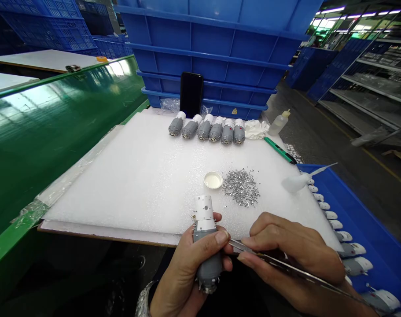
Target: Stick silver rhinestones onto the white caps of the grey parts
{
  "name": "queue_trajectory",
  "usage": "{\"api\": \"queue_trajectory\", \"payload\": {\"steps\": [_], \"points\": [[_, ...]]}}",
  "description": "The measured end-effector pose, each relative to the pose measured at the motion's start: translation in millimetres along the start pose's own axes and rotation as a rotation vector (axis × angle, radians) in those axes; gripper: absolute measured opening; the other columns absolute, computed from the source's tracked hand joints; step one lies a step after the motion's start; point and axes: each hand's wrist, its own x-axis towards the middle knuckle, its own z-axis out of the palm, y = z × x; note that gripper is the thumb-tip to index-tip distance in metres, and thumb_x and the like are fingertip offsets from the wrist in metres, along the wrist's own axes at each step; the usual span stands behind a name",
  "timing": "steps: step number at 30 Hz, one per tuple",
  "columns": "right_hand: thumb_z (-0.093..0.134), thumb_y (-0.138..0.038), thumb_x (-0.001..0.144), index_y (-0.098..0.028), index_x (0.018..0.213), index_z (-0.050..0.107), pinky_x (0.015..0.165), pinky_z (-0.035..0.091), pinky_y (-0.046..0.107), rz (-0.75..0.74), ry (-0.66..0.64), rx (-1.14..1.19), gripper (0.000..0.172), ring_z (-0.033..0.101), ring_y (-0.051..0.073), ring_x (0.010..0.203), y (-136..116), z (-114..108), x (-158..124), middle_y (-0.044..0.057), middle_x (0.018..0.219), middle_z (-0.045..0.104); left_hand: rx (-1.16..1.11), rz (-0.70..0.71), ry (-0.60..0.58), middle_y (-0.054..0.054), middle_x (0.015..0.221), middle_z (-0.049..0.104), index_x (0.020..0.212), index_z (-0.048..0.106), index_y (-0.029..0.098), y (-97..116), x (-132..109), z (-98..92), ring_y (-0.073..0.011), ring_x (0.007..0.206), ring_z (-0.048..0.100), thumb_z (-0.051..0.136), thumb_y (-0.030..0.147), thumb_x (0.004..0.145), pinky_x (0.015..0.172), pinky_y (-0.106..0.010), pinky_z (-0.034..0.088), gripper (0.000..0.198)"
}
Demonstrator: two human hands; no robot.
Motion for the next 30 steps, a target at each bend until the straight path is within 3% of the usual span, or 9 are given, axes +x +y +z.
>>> {"api": "queue_trajectory", "payload": {"steps": [6, 16, 30], "points": [[0.063, -0.002, 0.086, -0.013, 0.091, 0.064, 0.057, 0.046, 0.018, -0.004, -0.027, 0.005, 0.013, 0.059, 0.008, 0.064, 0.6, 0.8, 2.0, 0.002, 0.071, 0.066, 0.013, -0.019, -0.009, 0.000, 0.063, 0.068, 0.104, 0.064, 0.015, -0.5, -0.6, -0.8, -0.0083, 0.052, 0.060, 0.081, 0.019, 0.072, 0.055, -0.017, 0.049, 0.037], [0.063, -0.003, 0.087, -0.014, 0.092, 0.063, 0.057, 0.048, 0.020, -0.014, 0.054, -0.037, 0.011, 0.061, 0.010, 0.065, 2.0, 7.9, -1.7, 0.003, 0.072, 0.067, 0.007, 0.029, -0.055, -0.001, 0.070, 0.068, 0.103, 0.062, 0.013, 0.3, 2.1, -0.8, -0.0076, 0.049, 0.058, 0.074, 0.026, 0.080, 0.051, -0.016, 0.048, 0.028], [0.063, -0.003, 0.086, -0.016, 0.094, 0.063, 0.054, 0.049, 0.019, -0.027, 0.052, -0.079, 0.015, 0.062, 0.011, 0.063, -1.5, 9.0, 4.6, 0.002, 0.072, 0.067, -0.062, -0.006, 0.058, -0.001, 0.063, 0.067, 0.105, 0.059, 0.013, -1.7, -0.5, 1.8, -0.0084, 0.046, 0.058, 0.073, 0.017, 0.077, 0.050, -0.016, 0.048, 0.031]]}}
